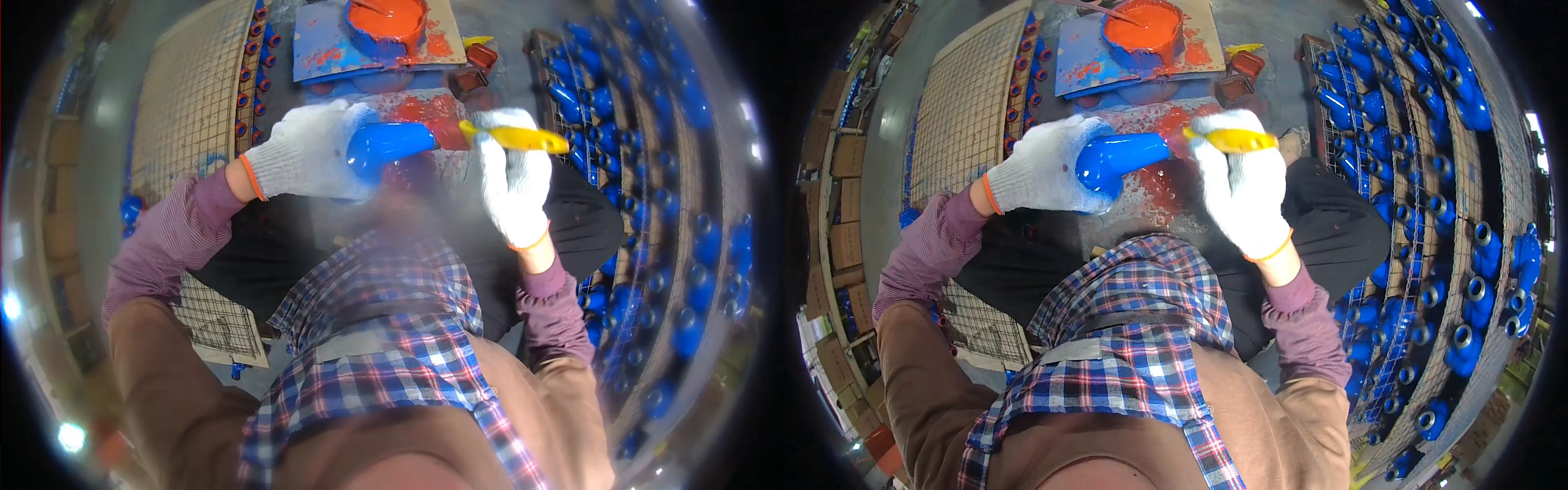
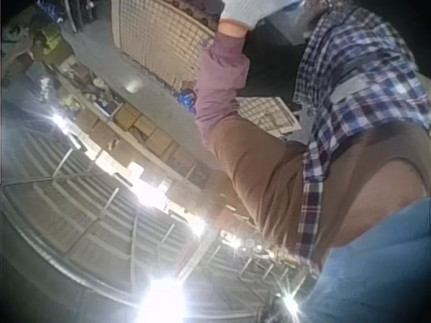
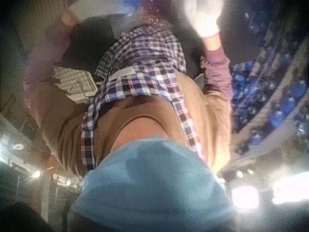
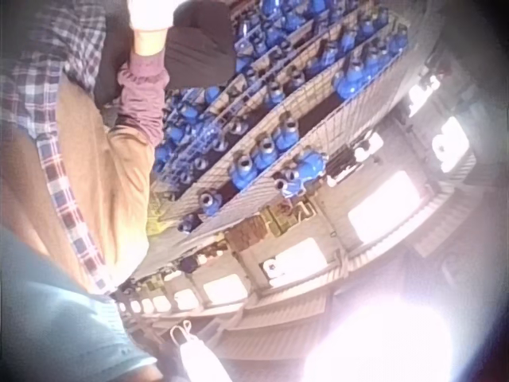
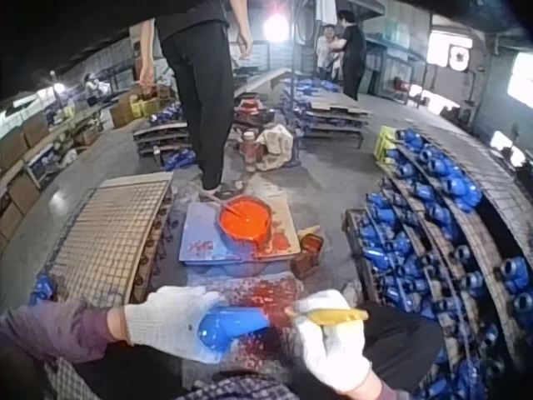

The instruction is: Applying orange paint with a brush and spray to blue manufactured parts and placing them on a rack.

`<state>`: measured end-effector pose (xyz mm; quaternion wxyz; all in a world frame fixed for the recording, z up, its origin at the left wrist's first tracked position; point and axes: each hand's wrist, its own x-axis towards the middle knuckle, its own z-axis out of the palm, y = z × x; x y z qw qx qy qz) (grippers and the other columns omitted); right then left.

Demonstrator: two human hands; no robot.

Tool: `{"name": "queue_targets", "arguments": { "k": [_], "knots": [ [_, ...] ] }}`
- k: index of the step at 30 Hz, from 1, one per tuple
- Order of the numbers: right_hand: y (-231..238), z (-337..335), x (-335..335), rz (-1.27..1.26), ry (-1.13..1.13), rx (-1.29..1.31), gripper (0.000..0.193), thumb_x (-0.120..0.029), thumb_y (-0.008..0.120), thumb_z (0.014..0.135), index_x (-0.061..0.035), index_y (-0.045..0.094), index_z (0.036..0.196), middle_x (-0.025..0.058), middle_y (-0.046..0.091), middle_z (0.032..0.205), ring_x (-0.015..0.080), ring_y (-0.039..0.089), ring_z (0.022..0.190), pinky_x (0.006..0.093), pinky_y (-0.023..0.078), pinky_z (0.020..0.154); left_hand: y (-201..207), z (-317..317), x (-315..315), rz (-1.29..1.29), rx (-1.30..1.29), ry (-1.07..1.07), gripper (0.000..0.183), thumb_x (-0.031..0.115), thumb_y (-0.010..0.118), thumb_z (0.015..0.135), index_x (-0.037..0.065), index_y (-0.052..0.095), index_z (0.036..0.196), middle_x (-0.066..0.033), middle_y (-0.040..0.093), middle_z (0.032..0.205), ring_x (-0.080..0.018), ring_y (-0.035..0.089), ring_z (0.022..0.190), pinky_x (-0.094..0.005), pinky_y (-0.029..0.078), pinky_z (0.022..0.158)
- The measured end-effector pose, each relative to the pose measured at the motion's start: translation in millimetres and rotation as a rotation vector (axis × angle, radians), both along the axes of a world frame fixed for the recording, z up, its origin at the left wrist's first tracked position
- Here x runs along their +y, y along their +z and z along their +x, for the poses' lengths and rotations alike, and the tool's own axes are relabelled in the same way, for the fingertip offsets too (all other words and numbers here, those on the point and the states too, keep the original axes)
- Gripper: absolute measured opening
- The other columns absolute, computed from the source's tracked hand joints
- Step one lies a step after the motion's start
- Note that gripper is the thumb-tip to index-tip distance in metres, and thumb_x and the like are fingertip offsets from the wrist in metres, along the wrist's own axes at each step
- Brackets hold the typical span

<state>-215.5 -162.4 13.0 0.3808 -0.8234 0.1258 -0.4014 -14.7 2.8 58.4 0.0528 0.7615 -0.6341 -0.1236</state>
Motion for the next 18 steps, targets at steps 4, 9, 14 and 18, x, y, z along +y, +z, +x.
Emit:
{"name": "queue_targets", "arguments": {
  "k": [4,9,14,18],
  "knots": [
    [-10.9,-7.2,6.3,0.211,0.024,-0.064,0.019,0.004,0.064,0.084,-0.0002,0.065,0.102,0.0115,0.063,0.099,0.0235,0.064,0.090,0.0288,0.050,0.080,-12.2,10.4,4.7,0.173,0.501,0.213,0.071,0.035,0.086,0.066,0.003,0.058,0.123,-0.0135,0.067,0.109,-0.0232,0.067,0.096,-0.0355,0.053,0.086],
    [-15.3,-13.0,1.9,0.386,0.009,-0.082,0.022,0.007,0.060,0.084,0.0001,0.064,0.105,0.0085,0.061,0.104,0.0182,0.060,0.097,0.0284,0.048,0.085,-43.9,11.1,20.7,0.105,1.349,0.427,0.068,0.034,0.075,0.077,-0.002,0.051,0.129,-0.0102,0.064,0.112,-0.0192,0.064,0.099,-0.0328,0.051,0.091],
    [-24.2,-9.2,-5.6,0.536,-0.019,-0.093,0.022,0.006,0.061,0.085,0.0015,0.062,0.106,0.0071,0.062,0.104,0.0151,0.062,0.092,0.0268,0.050,0.082,-73.0,-13.8,40.1,-0.153,1.970,0.712,0.055,0.037,0.056,0.090,0.001,0.051,0.131,-0.0165,0.062,0.122,-0.0255,0.064,0.105,-0.0377,0.052,0.095],
    [-38.3,-2.4,-7.4,0.652,0.021,-0.134,0.021,0.003,0.060,0.087,0.0028,0.062,0.108,0.0078,0.063,0.101,0.0151,0.063,0.088,0.0272,0.051,0.080,-84.6,-40.2,36.1,-0.319,2.340,0.990,0.041,0.038,0.047,0.098,0.006,0.059,0.119,-0.0096,0.064,0.112,-0.0191,0.064,0.099,-0.0349,0.053,0.089]
  ]
}}
